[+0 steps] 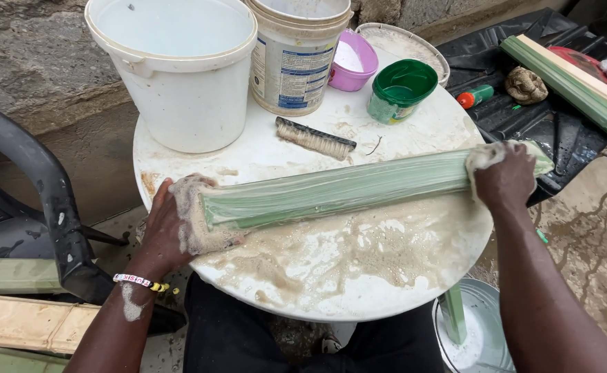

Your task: The person pours soapy water from a green cup into a metal bucket, then uses a cloth to scrub a long green wooden plank resting on a white table. The person repeatedly wipes the plank with the soapy cloth, focusing on cleaning the surface.

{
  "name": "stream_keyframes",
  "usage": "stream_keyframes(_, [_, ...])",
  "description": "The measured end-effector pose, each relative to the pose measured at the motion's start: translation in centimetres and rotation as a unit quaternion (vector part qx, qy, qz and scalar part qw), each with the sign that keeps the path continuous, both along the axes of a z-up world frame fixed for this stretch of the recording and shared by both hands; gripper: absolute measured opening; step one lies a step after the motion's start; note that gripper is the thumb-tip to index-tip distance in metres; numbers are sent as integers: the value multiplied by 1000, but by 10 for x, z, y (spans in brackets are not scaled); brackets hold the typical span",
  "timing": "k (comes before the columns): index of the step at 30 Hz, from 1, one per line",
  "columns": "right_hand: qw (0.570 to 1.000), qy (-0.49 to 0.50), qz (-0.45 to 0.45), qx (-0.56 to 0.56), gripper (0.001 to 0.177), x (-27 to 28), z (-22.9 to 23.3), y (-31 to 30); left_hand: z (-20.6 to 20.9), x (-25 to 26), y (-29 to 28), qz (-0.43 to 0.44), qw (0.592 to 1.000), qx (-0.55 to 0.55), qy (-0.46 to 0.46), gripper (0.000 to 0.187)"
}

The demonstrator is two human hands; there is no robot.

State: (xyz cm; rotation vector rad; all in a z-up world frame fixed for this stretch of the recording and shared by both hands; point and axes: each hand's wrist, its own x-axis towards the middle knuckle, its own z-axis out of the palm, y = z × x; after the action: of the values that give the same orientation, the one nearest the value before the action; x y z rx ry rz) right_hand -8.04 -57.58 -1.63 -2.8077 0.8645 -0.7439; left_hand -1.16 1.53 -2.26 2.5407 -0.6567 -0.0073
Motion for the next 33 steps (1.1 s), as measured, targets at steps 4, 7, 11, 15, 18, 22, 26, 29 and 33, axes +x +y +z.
stream_keyframes(4, [984,91,146,37,51,45,20,198,2,7,1,35,999,-4,1,111])
stream_keyframes(7, [948,104,289,89,46,38,48,351,-3,-1,-1,6,1000,2,-14,107])
stream_keyframes(11, [885,30,457,83,36,32,46,432,-43,22,15,0,996,64,-62,107])
stream_keyframes(15, [861,87,500,49,34,6,33,366,2,-2,-3,12,997,27,-69,96])
stream_keyframes(18, [910,162,378,49,44,46,23,322,6,0,0,-15,997,-40,-56,85])
stream_keyframes(22, [933,113,337,55,42,74,35,360,-26,0,6,5,998,-32,-47,109])
stream_keyframes(26, [879,65,471,35,29,32,40,402,-59,14,27,58,997,5,51,114])
stream_keyframes(29, [872,25,489,-24,26,18,2,342,1,-7,-1,-10,998,-49,-49,94])
stream_keyframes(33, [949,147,279,-11,40,44,31,327,29,-8,-2,-16,999,-43,22,104])
